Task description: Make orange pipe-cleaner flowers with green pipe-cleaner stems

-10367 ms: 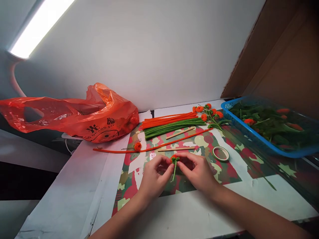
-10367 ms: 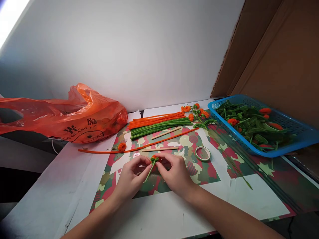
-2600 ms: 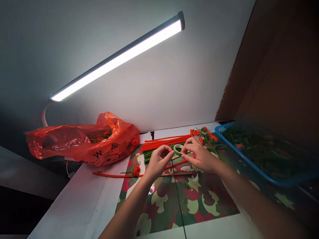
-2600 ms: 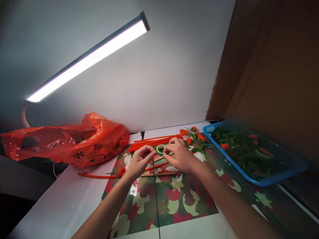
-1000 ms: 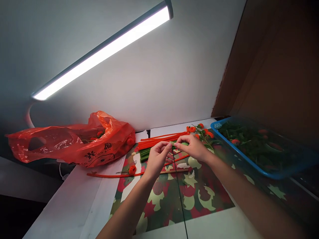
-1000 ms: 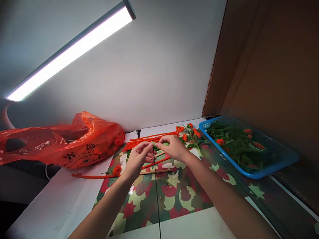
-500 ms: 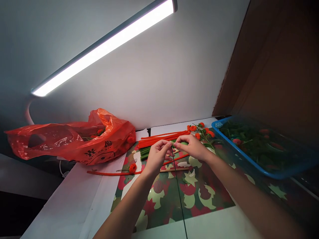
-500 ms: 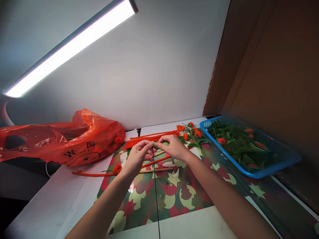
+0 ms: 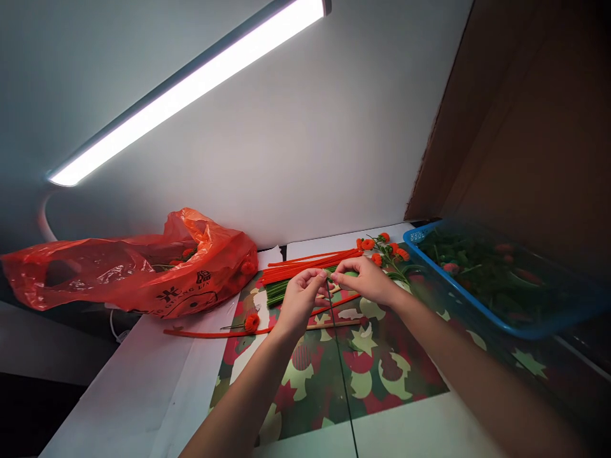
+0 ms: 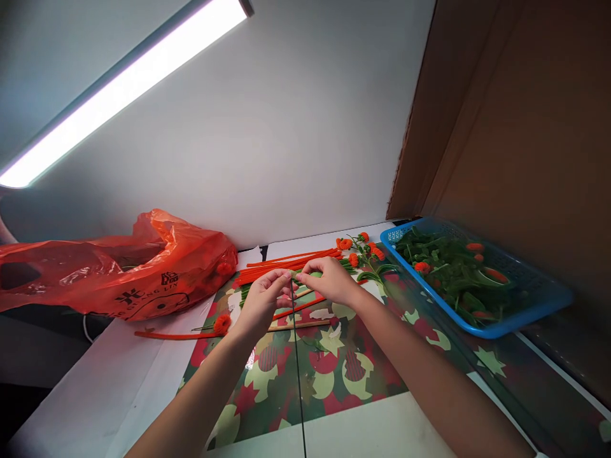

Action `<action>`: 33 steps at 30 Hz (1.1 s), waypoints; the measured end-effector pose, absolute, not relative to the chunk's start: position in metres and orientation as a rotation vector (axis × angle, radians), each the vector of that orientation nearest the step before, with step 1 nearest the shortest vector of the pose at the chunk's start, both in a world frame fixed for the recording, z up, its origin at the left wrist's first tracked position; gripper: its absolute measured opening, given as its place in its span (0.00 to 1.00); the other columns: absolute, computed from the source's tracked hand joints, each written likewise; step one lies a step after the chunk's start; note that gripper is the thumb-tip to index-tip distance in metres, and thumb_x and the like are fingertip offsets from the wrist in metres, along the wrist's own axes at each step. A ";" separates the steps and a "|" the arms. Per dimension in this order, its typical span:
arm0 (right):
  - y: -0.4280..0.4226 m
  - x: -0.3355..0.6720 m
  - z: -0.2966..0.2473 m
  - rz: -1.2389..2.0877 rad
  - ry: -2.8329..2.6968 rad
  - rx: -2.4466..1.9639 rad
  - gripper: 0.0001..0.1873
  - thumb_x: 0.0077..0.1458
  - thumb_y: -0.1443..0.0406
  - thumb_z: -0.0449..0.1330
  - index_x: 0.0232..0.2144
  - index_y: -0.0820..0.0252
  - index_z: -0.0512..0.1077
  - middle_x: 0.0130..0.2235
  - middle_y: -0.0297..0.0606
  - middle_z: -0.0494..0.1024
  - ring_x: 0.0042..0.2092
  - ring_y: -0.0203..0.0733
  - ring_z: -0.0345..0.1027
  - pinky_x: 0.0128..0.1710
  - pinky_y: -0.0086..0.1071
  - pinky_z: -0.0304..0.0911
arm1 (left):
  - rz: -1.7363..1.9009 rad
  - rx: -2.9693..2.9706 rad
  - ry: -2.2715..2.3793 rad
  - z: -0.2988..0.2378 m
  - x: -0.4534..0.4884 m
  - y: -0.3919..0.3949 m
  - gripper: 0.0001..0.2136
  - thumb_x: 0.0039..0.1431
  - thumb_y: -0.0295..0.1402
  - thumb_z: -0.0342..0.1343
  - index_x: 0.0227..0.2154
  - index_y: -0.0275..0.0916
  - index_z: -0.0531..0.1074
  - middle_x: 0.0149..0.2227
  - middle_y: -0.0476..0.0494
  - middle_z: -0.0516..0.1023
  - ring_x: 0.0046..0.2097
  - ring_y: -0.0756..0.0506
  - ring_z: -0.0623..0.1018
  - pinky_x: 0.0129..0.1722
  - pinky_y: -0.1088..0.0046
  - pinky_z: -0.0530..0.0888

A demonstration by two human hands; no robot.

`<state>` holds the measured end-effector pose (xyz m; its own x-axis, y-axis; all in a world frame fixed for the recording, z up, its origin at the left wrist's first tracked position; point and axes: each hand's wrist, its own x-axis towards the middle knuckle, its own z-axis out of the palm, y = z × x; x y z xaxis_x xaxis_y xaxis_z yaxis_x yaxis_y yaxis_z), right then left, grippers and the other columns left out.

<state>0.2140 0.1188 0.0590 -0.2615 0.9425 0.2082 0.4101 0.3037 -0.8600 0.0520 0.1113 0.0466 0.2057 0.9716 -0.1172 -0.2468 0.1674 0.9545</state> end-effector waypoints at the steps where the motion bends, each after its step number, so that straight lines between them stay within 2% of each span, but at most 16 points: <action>1: 0.119 0.214 0.059 0.891 -1.814 -1.217 0.13 0.52 0.60 0.59 0.22 0.62 0.73 0.20 0.32 0.72 0.25 0.35 0.63 0.29 0.29 0.58 | 1.077 0.973 0.940 0.046 0.052 0.112 0.16 0.43 0.41 0.66 0.29 0.35 0.71 0.22 0.52 0.72 0.23 0.54 0.71 0.21 0.80 0.73; 6: 0.119 0.213 0.059 0.860 -1.801 -1.232 0.12 0.52 0.61 0.59 0.22 0.62 0.74 0.23 0.34 0.75 0.28 0.37 0.66 0.30 0.29 0.58 | 0.989 0.831 0.886 0.048 0.052 0.113 0.13 0.44 0.37 0.67 0.28 0.35 0.72 0.24 0.50 0.73 0.25 0.53 0.73 0.22 0.80 0.72; 12: 0.119 0.214 0.060 0.813 -1.828 -1.216 0.10 0.51 0.64 0.59 0.23 0.62 0.75 0.27 0.36 0.78 0.31 0.38 0.68 0.33 0.30 0.59 | 0.868 0.660 0.839 0.051 0.051 0.114 0.04 0.54 0.29 0.60 0.28 0.33 0.74 0.24 0.49 0.75 0.23 0.55 0.74 0.23 0.81 0.73; 17: 0.119 0.215 0.059 0.814 -1.848 -1.206 0.09 0.51 0.64 0.59 0.23 0.62 0.75 0.27 0.36 0.78 0.31 0.38 0.69 0.33 0.29 0.59 | 0.812 0.565 0.828 0.049 0.052 0.114 0.08 0.61 0.27 0.53 0.27 0.32 0.74 0.23 0.49 0.75 0.21 0.55 0.74 0.22 0.82 0.73; 21: 0.120 0.216 0.058 0.811 -1.853 -1.210 0.08 0.51 0.65 0.58 0.24 0.62 0.76 0.27 0.36 0.78 0.31 0.38 0.69 0.32 0.29 0.60 | 0.789 0.525 0.828 0.049 0.053 0.112 0.10 0.62 0.27 0.51 0.27 0.32 0.74 0.22 0.49 0.75 0.21 0.56 0.74 0.22 0.83 0.73; 25: 0.121 0.218 0.057 0.796 -1.846 -1.223 0.09 0.50 0.65 0.59 0.24 0.62 0.76 0.26 0.36 0.78 0.30 0.38 0.68 0.32 0.29 0.59 | 0.785 0.534 0.835 0.049 0.053 0.111 0.08 0.61 0.27 0.53 0.27 0.32 0.74 0.22 0.48 0.76 0.21 0.55 0.74 0.22 0.82 0.74; 29: 0.122 0.220 0.056 0.791 -1.833 -1.238 0.09 0.50 0.64 0.59 0.22 0.62 0.75 0.24 0.35 0.77 0.29 0.37 0.67 0.31 0.29 0.59 | 0.873 0.605 0.846 0.045 0.057 0.111 0.04 0.54 0.29 0.61 0.28 0.32 0.74 0.23 0.47 0.77 0.22 0.55 0.75 0.22 0.83 0.73; 33: 0.123 0.221 0.055 0.796 -1.814 -1.243 0.10 0.49 0.64 0.60 0.20 0.62 0.74 0.22 0.34 0.74 0.28 0.36 0.64 0.29 0.28 0.57 | 1.017 0.695 0.871 0.040 0.061 0.109 0.12 0.43 0.33 0.68 0.30 0.34 0.73 0.21 0.49 0.76 0.21 0.54 0.74 0.22 0.83 0.72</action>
<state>0.2207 0.1226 0.0551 -0.2162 0.9434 0.2516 0.4535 0.3252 -0.8298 0.0610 0.1092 0.0402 0.2608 0.9224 -0.2847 -0.4233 0.3744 0.8250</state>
